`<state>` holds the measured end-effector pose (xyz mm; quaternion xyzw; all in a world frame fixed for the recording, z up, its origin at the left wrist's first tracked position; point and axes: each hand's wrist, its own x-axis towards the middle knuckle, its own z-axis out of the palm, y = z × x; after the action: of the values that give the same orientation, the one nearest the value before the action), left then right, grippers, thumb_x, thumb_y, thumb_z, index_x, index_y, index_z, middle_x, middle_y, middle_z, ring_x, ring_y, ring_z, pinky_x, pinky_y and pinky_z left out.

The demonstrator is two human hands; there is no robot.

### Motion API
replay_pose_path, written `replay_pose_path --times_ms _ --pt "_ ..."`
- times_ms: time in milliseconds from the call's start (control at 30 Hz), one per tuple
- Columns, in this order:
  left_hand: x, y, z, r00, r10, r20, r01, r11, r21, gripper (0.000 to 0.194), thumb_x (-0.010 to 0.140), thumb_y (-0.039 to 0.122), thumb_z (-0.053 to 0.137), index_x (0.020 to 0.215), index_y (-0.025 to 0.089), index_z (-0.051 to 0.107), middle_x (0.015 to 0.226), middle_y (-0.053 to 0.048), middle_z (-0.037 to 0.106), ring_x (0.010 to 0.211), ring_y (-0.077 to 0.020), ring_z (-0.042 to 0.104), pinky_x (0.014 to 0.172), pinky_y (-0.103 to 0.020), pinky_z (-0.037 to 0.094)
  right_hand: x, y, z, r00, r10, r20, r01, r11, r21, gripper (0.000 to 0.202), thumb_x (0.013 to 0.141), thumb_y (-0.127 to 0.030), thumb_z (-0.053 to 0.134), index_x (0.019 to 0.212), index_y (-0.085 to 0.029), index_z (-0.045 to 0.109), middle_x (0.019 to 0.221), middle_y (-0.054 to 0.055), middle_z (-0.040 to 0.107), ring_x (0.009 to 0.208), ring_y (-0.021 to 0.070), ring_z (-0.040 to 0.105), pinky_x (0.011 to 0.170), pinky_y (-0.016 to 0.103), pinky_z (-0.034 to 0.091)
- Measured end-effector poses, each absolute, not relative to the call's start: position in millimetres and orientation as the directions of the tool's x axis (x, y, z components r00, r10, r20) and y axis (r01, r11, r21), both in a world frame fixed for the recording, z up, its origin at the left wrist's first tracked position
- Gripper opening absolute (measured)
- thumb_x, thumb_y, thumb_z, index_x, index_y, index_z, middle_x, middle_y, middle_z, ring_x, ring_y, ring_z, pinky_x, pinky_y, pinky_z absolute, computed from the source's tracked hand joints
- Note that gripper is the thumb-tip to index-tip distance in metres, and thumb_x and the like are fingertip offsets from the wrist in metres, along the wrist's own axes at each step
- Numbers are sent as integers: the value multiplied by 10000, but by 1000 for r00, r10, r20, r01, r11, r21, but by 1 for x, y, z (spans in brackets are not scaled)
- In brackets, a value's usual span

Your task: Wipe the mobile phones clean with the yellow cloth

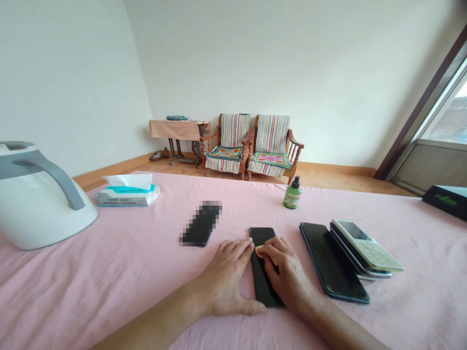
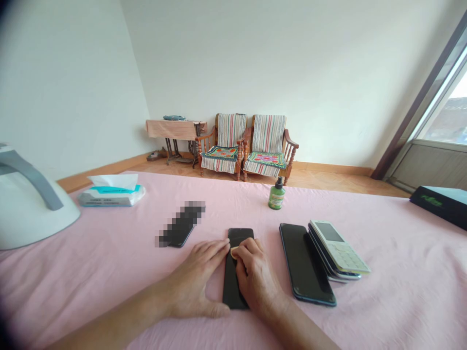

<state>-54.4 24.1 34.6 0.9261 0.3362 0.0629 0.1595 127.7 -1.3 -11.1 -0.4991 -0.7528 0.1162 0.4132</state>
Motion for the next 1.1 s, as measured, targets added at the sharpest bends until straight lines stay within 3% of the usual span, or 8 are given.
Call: replay_pose_path --times_ms 400,967,1100 --pt "-59 25 27 778 625 66 572 -748 336 973 662 686 589 1395 93 350 1462 -182 319 1329 -341 286 1099 -483 200 126 -1 -10 -155 839 521 671 477 -568 258 845 -40 426 888 -189 632 855 54 544 833 189 523 746 333 444" --pt "-65 27 26 773 632 54 560 -720 409 1086 577 723 649 1415 115 320 1473 -160 308 1327 -363 283 1109 -509 187 112 -17 -6 -176 874 453 689 438 -578 239 745 32 461 731 -177 576 797 38 515 778 176 503 664 299 420" --pt "-67 27 25 770 636 45 567 -715 409 1065 599 706 640 1429 138 292 1485 -151 287 1336 -361 269 1111 -524 169 118 -7 -8 -155 871 467 713 426 -557 276 763 41 435 788 -176 604 827 52 536 797 180 511 694 303 434"
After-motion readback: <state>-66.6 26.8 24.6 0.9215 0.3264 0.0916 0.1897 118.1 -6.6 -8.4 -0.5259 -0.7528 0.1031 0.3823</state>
